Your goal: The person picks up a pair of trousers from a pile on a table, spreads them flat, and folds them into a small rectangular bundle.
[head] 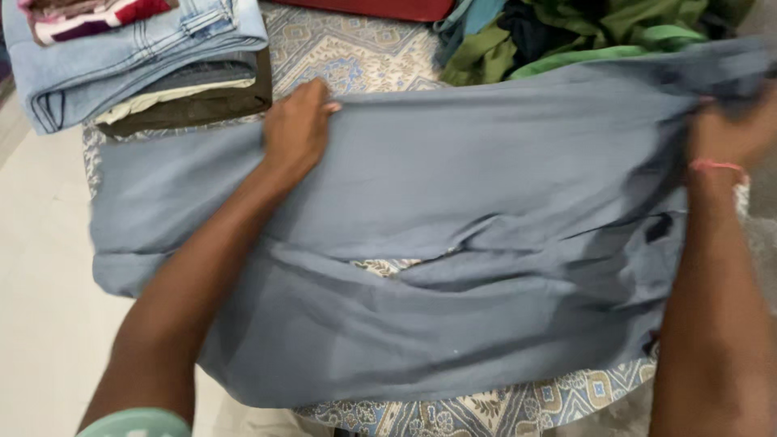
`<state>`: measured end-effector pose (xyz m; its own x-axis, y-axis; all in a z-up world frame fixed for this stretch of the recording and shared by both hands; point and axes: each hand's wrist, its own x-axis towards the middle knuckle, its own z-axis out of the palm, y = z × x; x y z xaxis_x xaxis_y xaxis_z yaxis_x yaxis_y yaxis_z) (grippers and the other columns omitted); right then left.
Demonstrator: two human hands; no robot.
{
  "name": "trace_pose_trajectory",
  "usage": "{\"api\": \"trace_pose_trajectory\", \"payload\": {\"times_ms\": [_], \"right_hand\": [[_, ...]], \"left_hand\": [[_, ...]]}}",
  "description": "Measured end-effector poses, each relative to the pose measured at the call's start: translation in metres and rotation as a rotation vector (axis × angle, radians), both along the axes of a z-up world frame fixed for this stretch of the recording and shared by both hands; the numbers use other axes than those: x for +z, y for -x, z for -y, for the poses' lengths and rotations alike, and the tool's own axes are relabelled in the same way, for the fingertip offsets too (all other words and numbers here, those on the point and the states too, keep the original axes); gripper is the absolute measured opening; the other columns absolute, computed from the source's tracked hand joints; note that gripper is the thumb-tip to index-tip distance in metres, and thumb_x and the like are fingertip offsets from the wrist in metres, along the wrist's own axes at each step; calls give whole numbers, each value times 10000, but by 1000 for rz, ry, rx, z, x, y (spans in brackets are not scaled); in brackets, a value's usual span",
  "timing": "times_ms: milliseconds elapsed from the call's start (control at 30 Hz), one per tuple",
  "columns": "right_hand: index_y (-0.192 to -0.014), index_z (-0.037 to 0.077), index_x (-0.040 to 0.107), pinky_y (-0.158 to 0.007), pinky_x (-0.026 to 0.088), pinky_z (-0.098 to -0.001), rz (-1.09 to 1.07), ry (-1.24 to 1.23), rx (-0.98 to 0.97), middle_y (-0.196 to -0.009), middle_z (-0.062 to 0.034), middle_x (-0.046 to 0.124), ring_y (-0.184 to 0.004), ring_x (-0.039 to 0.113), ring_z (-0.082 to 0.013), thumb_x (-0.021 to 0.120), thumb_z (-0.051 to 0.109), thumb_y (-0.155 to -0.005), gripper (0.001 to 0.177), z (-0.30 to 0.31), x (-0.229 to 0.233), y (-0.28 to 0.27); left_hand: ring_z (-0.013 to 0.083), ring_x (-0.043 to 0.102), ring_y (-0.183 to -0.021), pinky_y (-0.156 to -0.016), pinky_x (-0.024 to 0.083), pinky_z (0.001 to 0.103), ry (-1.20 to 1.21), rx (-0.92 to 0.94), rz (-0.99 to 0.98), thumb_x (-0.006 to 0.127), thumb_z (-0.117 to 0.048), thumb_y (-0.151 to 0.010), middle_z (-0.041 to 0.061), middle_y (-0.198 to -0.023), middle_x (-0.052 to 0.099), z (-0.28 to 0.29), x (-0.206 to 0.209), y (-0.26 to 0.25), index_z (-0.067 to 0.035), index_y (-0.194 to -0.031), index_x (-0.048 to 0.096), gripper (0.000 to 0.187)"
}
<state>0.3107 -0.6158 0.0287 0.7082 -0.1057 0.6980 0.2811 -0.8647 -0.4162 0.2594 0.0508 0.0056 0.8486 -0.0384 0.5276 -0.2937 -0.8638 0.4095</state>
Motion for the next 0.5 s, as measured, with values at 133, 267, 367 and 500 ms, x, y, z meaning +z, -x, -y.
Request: {"api": "trace_pose_trajectory", "payload": {"times_ms": [133, 267, 367, 500], "right_hand": [[-1385, -72, 537, -1068, 492, -436, -112, 96, -159, -1350, -273, 655, -1254, 643, -439, 707, 158, -1006, 474, 52, -27, -25], [-1395, -75, 500, -1139, 474, -460, -60, 173, -217, -1370, -309, 624, -1325, 618, -459, 676, 108, -971, 494, 27, -40, 3], [-1472, -120, 425, -1195, 399, -479, 48, 530, -248, -1441, -338, 510, -1342, 517, -460, 665, 83, -991, 575, -42, -15, 61], [-1471, -15, 466, -1202, 304, -476, -67, 537, 12, -1501, -319, 443, -1407, 407, -398, 749, 95, -987, 571, -175, 29, 199]], "left_hand": [[393, 663, -912, -794, 494, 515, 35, -47, 35, 731, -275, -973, 162, -983, 692, 19, -6, -25, -54, -1042, 595, 269], [381, 616, -1041, -910, 475, 500, 4, -36, -70, 761, -329, -931, 178, -1062, 668, 11, -13, -9, -76, -1051, 638, 306], [410, 559, -1181, -989, 434, 525, 120, -181, -36, 704, -265, -982, 202, -1270, 634, -1, -1, 19, -22, -1287, 599, 404], [437, 488, -1338, -1117, 375, 534, 37, -195, 40, 652, -225, -1003, 245, -1469, 519, -33, 23, 105, 2, -1349, 583, 420]]}}
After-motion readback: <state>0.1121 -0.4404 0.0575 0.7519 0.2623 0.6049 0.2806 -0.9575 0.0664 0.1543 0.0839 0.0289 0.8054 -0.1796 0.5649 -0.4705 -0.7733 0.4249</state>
